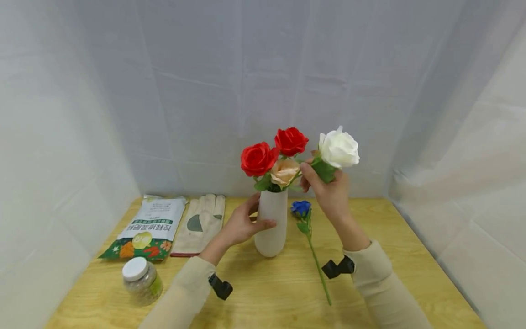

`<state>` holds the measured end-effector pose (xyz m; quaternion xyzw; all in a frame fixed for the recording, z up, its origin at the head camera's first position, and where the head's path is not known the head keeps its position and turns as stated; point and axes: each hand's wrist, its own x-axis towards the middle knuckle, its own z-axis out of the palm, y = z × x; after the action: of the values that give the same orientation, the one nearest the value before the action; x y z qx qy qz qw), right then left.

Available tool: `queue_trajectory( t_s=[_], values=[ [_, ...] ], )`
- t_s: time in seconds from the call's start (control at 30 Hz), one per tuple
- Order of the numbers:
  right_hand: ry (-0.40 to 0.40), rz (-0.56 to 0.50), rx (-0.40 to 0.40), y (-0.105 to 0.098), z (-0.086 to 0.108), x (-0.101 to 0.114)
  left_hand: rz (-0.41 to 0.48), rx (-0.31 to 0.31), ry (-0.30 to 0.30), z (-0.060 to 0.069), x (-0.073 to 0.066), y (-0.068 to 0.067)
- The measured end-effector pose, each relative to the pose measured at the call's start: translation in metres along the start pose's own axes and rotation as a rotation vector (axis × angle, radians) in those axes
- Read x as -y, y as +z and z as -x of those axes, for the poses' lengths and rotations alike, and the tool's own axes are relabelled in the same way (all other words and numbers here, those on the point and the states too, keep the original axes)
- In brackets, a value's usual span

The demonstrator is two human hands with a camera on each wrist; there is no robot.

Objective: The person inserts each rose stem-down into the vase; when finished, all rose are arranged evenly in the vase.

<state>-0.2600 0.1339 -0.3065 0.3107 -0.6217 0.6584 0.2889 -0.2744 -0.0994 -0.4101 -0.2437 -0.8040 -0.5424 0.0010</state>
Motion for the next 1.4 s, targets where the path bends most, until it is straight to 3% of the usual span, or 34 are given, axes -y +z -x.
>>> queue_trajectory(
  t_s=[0.1,0.23,0.4,0.57,0.73,0.8,0.93,1.07,1.23,1.4],
  values=[
    [-0.077,-0.053,0.024,0.002,0.000,0.004,-0.003,0.002,-0.002,0.000,-0.001,0.000],
    [-0.073,-0.044,0.069,0.007,-0.002,0.008,-0.019,-0.002,-0.004,0.000,-0.002,0.000],
    [0.060,0.093,0.195,0.013,0.003,0.002,-0.012,0.006,0.009,0.002,-0.002,0.000],
    [0.035,0.240,0.226,0.016,0.010,-0.007,-0.009,0.013,0.017,0.002,-0.002,0.000],
    [-0.019,0.480,0.227,0.016,0.020,-0.010,-0.004,-0.001,0.009,0.002,-0.001,0.000],
    [-0.020,0.507,0.241,0.016,0.024,-0.010,0.001,-0.003,0.010,0.001,-0.001,0.000],
    [0.023,0.424,0.238,0.019,0.025,-0.011,-0.010,-0.003,0.013,0.001,-0.001,0.001],
    [0.056,0.292,0.179,0.017,0.026,-0.011,-0.013,-0.004,0.022,0.001,0.000,0.002],
    [0.001,0.136,0.116,0.013,0.023,-0.009,-0.018,-0.007,0.031,0.001,0.000,0.002],
    [-0.074,0.208,0.144,0.019,0.023,-0.013,-0.004,-0.011,0.041,0.000,0.000,0.003]
  ],
)
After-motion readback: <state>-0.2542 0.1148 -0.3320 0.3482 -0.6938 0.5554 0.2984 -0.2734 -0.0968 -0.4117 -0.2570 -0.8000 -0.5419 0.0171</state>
